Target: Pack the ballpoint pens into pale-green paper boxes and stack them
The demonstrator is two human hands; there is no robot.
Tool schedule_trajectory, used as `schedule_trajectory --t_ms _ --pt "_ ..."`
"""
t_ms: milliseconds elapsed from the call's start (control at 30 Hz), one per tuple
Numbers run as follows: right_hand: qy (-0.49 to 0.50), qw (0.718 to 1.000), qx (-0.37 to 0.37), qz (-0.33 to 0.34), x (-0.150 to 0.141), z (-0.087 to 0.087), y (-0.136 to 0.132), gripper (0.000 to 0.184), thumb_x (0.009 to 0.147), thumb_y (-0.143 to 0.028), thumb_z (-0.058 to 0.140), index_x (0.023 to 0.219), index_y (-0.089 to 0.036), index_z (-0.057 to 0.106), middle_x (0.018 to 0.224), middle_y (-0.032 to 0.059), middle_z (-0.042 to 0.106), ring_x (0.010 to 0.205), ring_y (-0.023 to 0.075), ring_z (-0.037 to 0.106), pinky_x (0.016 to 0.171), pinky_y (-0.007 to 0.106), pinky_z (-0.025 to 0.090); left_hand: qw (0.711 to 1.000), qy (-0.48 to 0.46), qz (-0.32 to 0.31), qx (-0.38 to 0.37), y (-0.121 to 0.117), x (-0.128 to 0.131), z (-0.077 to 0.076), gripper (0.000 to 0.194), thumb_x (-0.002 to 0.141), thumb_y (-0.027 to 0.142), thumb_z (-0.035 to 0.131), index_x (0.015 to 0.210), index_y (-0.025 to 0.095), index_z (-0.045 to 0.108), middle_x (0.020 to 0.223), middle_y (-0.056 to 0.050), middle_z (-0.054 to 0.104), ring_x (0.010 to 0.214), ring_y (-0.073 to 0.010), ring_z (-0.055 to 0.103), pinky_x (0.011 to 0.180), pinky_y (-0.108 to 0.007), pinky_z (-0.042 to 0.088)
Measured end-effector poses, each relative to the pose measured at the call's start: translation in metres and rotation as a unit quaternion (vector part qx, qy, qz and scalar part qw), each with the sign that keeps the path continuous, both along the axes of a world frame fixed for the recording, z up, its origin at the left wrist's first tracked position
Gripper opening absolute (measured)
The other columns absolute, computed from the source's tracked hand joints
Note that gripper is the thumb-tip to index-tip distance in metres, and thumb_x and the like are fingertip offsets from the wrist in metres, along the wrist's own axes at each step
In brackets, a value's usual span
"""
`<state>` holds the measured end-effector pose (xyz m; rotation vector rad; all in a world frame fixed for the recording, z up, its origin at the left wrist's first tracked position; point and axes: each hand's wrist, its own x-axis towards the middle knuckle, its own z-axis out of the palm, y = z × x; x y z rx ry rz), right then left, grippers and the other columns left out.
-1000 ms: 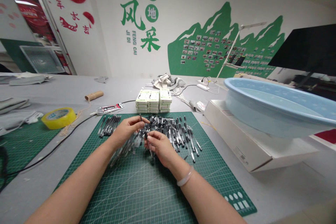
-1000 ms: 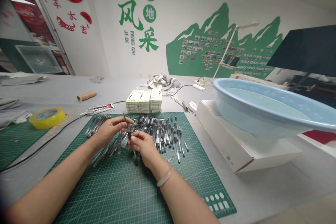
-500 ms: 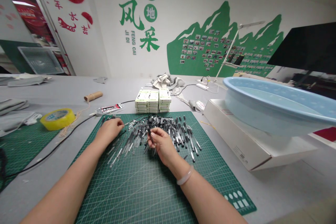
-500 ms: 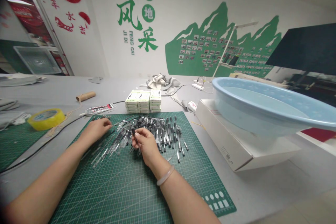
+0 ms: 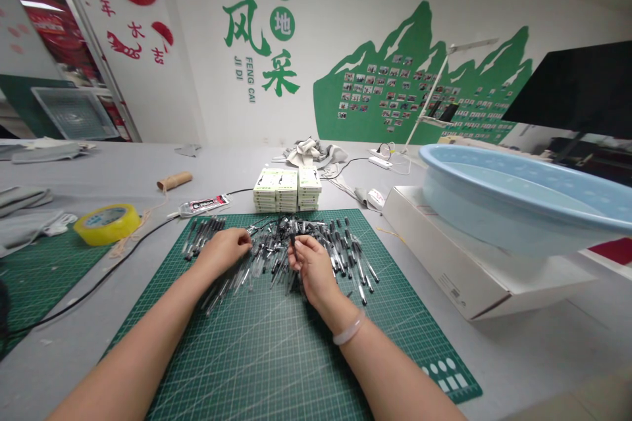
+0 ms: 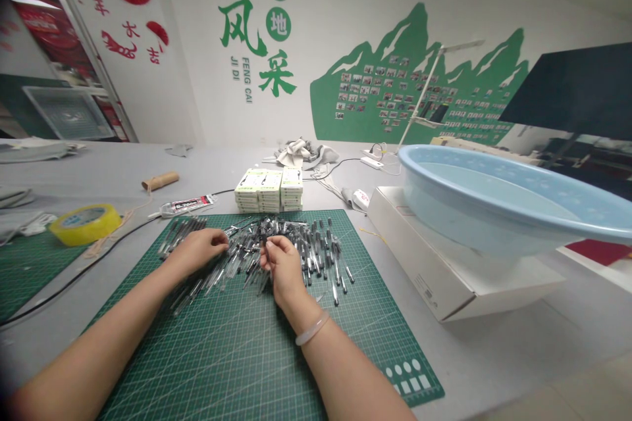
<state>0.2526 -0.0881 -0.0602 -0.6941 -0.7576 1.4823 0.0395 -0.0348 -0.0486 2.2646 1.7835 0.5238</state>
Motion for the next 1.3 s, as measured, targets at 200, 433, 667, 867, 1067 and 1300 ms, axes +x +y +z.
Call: schedule_trajectory --t_ms 200,433,667,867,1067,1300 --pt "-0.004 0.999 0.000 -0.047 0.004 0.000 0.003 0.019 0.068 -0.028 0.067 0.079 -0.017 0.056 0.065 -0.0005 0.059 0.048 0.0076 0.048 0.043 0.019 0.028 0.997 -0.006 -0.071 -0.028 -0.013 0.036 0.003 0.008 0.072 0.025 0.059 0.073 0.024 0.067 0.077 -0.002 0.069 0.073 -0.0191 0.060 0.063 -0.025 0.036" --pt "-0.010 0.999 0.002 -0.044 0.003 -0.002 0.003 0.018 0.069 -0.028 0.066 0.080 -0.017 0.056 0.064 -0.0008 0.059 0.048 0.0076 0.047 0.043 0.020 0.027 0.996 0.083 -0.016 0.024 -0.019 0.050 -0.004 0.012 0.080 0.026 0.053 0.083 0.022 0.063 0.091 -0.006 0.066 0.082 -0.0202 0.059 0.063 -0.026 0.037" --pt "-0.024 0.999 0.002 -0.044 0.003 -0.002 0.003 0.018 0.068 -0.029 0.065 0.079 -0.018 0.055 0.064 -0.0010 0.059 0.047 0.0082 0.047 0.043 0.020 0.027 0.992 0.125 -0.007 0.019 -0.022 0.063 -0.006 0.012 0.081 0.025 0.050 0.083 0.020 0.061 0.096 -0.009 0.063 0.084 -0.0213 0.060 0.064 -0.028 0.040" --pt "-0.059 0.997 0.013 -0.041 0.002 -0.004 0.004 0.018 0.069 -0.030 0.064 0.081 -0.019 0.056 0.064 -0.0017 0.058 0.050 0.0097 0.048 0.045 0.021 0.029 0.997 -0.070 0.008 0.015 -0.017 0.056 0.004 0.006 0.073 0.026 0.056 0.073 0.020 0.057 0.077 -0.005 0.064 0.073 -0.0198 0.060 0.062 -0.028 0.041" --pt "-0.153 0.986 0.053 -0.047 0.000 -0.004 0.000 0.015 0.072 -0.030 0.063 0.081 -0.020 0.058 0.065 -0.0029 0.056 0.053 0.0117 0.050 0.049 0.023 0.034 0.843 -0.512 -0.047 -0.154 -0.016 0.044 0.022 0.027 0.070 0.038 0.066 0.087 0.018 0.058 0.074 0.000 0.063 0.064 -0.0139 0.058 0.054 -0.023 0.044" --pt "-0.265 0.956 0.102 -0.078 -0.001 -0.005 -0.002 0.007 0.074 -0.024 0.060 0.080 -0.021 0.060 0.071 -0.0014 0.058 0.058 0.0138 0.051 0.056 0.026 0.040 0.799 -0.576 -0.060 -0.162 -0.023 0.047 0.030 0.027 0.066 0.033 0.072 0.086 0.017 0.063 0.073 0.001 0.057 0.063 -0.0100 0.053 0.056 -0.022 0.045"
